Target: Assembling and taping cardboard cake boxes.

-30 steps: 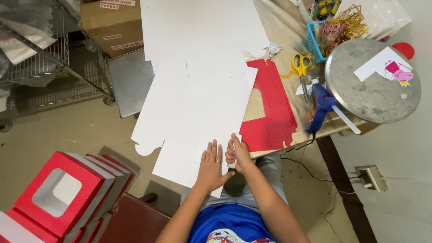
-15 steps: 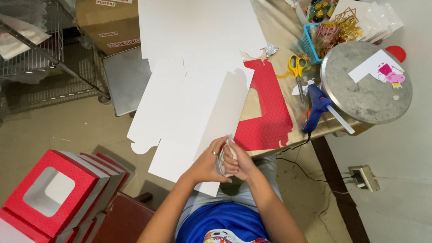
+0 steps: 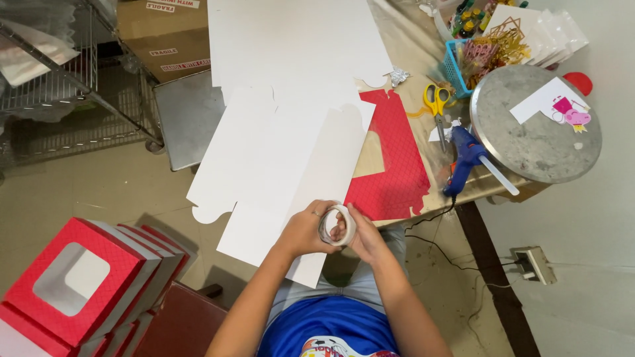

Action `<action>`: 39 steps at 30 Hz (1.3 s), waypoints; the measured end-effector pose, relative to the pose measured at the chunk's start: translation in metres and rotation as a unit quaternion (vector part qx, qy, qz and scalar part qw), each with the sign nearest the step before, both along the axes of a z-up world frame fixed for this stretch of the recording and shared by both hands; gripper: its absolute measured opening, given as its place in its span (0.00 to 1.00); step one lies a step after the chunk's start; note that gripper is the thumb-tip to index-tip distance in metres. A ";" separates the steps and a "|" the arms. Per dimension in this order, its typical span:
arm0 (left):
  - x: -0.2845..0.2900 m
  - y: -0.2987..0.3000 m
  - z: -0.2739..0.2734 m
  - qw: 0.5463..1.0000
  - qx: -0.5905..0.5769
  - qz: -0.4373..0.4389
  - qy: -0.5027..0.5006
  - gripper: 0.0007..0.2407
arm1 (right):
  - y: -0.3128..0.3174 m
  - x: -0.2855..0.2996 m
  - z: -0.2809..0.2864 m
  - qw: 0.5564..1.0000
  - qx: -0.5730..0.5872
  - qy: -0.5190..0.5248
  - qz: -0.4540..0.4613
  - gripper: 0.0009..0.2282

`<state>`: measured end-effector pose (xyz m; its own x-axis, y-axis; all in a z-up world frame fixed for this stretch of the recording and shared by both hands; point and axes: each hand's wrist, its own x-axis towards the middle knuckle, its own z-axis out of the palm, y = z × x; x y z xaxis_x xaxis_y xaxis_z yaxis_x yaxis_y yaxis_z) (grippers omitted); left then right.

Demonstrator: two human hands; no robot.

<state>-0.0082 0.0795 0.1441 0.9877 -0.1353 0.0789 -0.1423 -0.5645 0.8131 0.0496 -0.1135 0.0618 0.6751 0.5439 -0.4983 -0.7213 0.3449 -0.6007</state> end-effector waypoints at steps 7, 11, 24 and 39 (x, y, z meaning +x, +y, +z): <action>0.002 -0.005 -0.006 0.998 0.047 -0.005 0.029 0.38 | -0.013 0.004 -0.033 0.989 0.143 0.007 0.023 0.15; 0.004 -0.001 -0.030 1.000 0.014 -0.010 0.000 0.51 | -0.017 0.008 -0.018 0.997 0.071 0.007 -0.013 0.14; -0.008 -0.001 -0.076 0.979 0.195 0.019 0.053 0.61 | 0.012 -0.007 -0.016 0.992 0.067 -0.086 -0.063 0.11; -0.007 -0.002 -0.085 0.974 0.215 0.010 0.070 0.52 | 0.051 0.008 0.008 0.995 -0.007 -0.051 -0.091 0.15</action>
